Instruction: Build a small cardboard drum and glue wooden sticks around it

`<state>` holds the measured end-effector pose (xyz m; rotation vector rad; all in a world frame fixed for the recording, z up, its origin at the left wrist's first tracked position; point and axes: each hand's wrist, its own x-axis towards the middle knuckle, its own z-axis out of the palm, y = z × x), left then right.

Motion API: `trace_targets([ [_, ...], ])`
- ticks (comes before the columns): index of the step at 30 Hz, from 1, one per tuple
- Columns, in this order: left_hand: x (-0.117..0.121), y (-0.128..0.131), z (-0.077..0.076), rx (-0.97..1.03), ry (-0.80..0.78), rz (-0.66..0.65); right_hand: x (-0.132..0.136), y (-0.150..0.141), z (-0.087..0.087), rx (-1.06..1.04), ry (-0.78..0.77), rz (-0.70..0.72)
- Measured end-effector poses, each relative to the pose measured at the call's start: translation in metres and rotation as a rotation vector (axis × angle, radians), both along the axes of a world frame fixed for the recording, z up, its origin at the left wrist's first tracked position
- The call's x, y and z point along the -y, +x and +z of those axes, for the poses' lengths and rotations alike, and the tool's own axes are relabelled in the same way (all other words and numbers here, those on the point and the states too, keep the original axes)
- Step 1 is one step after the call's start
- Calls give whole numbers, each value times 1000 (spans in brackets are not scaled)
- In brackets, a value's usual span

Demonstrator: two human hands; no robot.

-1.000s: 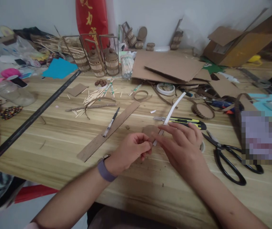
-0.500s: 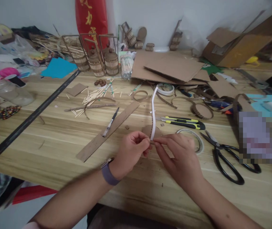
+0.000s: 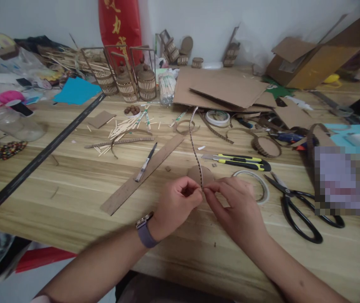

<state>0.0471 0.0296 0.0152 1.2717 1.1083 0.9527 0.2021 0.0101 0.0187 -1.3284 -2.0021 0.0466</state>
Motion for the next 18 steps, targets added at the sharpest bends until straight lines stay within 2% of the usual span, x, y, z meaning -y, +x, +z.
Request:
trace_targets([
  [12, 0, -1, -1, -106, 72, -3, -1, 2, -2, 20, -59, 32],
  [18, 1, -2, 0, -86, 75, -19, -2, 2, 0, 41, -52, 46],
])
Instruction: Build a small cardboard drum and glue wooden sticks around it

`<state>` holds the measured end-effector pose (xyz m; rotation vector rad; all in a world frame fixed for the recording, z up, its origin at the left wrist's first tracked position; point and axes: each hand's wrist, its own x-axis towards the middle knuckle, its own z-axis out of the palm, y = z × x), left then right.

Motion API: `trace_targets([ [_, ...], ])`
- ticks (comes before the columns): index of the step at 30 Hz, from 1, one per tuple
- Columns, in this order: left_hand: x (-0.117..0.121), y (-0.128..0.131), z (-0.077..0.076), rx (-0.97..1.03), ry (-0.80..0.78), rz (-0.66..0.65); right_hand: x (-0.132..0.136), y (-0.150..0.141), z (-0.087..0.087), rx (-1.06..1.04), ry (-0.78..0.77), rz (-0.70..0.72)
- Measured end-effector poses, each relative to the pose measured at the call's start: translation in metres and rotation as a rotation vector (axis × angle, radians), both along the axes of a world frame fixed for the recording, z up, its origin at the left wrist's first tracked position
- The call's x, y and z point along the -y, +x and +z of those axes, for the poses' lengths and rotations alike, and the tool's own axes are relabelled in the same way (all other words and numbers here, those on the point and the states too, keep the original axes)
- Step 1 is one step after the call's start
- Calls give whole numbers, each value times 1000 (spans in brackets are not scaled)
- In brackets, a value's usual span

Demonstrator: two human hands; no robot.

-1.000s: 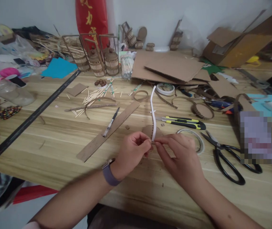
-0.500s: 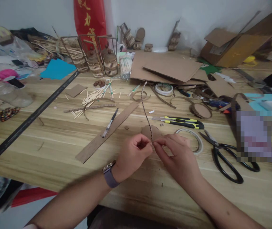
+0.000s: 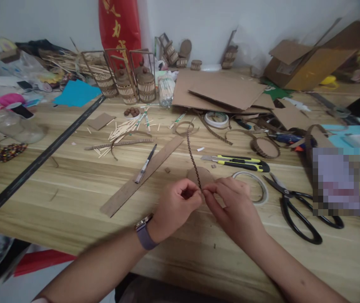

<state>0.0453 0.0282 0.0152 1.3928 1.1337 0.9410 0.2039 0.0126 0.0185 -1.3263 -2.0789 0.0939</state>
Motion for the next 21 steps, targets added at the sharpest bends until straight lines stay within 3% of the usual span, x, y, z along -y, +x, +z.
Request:
trace_targets([
  [13, 0, 0, -1, 31, -38, 6, 4, -3, 1, 51, 111, -60],
  [21, 2, 1, 2, -75, 40, 28, 4, -4, 0, 3, 95, -57],
])
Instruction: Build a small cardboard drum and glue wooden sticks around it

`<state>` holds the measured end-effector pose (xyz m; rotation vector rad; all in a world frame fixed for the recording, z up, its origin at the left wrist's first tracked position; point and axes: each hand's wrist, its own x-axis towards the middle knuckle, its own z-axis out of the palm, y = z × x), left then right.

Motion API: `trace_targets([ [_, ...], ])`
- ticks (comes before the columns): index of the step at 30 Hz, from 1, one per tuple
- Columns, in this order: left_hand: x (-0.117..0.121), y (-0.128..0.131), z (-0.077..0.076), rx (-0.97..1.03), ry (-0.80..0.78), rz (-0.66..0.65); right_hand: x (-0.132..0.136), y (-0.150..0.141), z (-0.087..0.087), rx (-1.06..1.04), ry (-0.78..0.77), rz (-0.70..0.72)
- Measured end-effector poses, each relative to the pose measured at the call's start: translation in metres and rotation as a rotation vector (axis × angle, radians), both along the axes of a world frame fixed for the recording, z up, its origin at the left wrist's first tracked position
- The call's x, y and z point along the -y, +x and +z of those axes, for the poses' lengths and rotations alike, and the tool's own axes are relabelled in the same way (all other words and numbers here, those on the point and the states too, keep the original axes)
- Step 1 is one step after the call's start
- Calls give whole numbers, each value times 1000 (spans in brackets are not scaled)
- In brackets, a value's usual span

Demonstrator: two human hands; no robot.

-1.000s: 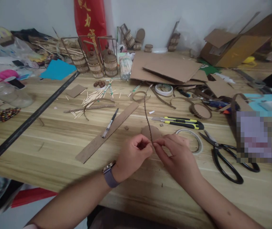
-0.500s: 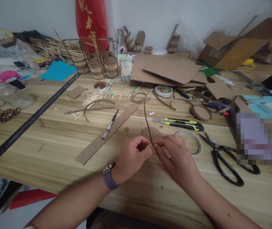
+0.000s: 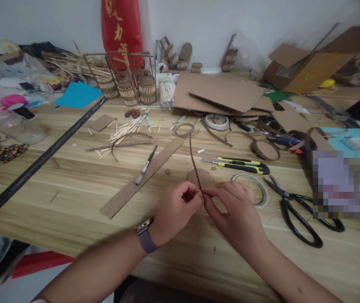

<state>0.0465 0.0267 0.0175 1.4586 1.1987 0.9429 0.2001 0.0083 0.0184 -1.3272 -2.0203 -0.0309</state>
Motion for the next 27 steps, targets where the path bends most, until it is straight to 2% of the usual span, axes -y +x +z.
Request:
trace_targets([
  [15, 3, 1, -2, -80, 98, 3, 0, 1, 0, -26, -29, 0],
  [22, 4, 0, -2, -90, 91, -12, 0, 2, 3, 32, 10, -8],
  [27, 2, -1, -4, -15, 57, -61, -2, 3, 8, 78, 34, 6],
])
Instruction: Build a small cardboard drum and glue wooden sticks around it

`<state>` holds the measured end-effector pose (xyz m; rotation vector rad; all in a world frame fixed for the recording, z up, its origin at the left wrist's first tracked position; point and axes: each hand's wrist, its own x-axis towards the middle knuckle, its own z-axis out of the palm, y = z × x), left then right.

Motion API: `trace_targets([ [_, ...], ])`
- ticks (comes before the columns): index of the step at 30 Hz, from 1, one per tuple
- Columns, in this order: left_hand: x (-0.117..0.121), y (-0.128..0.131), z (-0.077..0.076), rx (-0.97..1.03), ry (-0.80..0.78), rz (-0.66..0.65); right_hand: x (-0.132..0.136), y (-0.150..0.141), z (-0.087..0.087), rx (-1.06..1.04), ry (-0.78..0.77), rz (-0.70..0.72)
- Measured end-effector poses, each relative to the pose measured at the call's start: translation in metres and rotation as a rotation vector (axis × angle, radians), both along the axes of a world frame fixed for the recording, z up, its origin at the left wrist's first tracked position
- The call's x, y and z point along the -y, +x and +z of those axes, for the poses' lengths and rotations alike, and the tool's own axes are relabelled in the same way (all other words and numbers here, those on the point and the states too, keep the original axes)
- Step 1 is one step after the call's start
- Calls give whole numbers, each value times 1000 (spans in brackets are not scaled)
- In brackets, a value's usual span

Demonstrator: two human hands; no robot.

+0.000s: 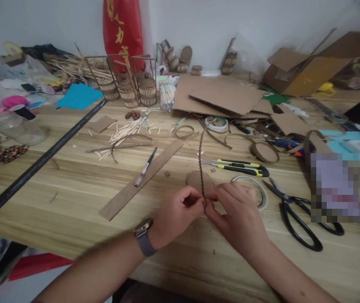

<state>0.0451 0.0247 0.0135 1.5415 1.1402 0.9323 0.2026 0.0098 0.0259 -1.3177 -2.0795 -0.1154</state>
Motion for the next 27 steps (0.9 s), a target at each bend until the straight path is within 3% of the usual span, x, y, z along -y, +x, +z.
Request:
trace_targets([
  [6, 0, 1, 3, 26, -18, 1, -3, 1, 2, -56, -45, 29],
  [11, -2, 0, 4, 107, -72, -8, -10, 9, 7, -227, -208, 82],
  [14, -4, 0, 1, 203, -175, -21, -17, 19, 11, -486, -439, 94],
  [17, -5, -1, -1, 257, -225, -27, -27, 32, 12, -895, -712, 142],
  [20, -6, 0, -1, 273, -239, -40, -36, 52, 13, -1180, -861, 207],
  [23, -5, 0, 0, 283, -253, -63, -42, 75, 17, -1327, -865, 182],
  [25, -4, 0, 2, 295, -273, -91, -46, 87, 21, -1491, -783, 41],
  [27, -3, 0, 3, 304, -299, -123, -48, 92, 24, -1693, -605, -156],
])
